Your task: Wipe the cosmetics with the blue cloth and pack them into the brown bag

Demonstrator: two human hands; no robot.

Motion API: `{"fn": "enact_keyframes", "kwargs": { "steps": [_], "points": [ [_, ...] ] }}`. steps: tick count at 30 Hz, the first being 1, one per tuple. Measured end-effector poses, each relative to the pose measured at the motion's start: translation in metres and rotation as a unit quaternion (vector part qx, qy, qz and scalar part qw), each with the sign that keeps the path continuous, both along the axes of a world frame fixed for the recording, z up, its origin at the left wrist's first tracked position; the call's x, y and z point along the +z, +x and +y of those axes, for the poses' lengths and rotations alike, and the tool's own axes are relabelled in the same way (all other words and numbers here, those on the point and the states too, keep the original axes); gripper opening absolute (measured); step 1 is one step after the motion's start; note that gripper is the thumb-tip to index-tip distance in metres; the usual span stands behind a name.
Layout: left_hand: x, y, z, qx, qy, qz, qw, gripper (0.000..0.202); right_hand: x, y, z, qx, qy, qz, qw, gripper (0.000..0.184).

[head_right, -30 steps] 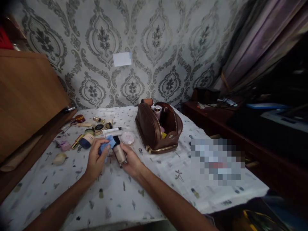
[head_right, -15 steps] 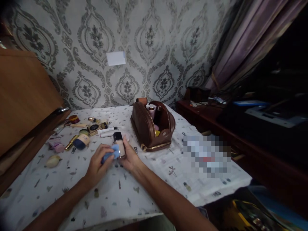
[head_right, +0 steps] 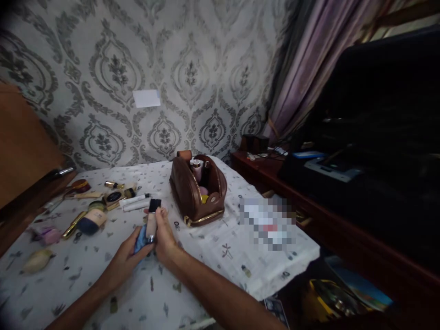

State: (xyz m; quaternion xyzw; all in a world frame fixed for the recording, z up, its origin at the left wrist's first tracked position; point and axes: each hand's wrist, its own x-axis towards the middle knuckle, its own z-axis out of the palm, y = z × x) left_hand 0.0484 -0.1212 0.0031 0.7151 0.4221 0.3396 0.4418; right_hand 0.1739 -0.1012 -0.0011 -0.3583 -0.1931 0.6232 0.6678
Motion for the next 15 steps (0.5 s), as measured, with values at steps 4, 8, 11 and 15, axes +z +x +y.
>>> {"fn": "enact_keyframes", "kwargs": {
  "steps": [4,8,11,15],
  "points": [
    [0.000,-0.005,0.011,-0.029,-0.100,-0.099,0.990,0.051,0.004,-0.002,-0.006,0.000,0.052,-0.088,0.995,0.056],
    [0.003,-0.008,0.012,0.019,-0.159,-0.132,0.978,0.058,0.011,0.001,-0.012,0.026,0.106,-0.127,0.986,0.053],
    [0.005,-0.014,0.012,0.059,-0.178,-0.115,0.976,0.060,0.022,0.009,-0.014,0.036,0.163,-0.132,0.977,0.049],
    [0.008,-0.028,0.016,0.024,-0.178,-0.063,0.982,0.052,0.043,0.032,-0.013,0.073,0.205,-0.172,0.961,0.043]
  ]
}}
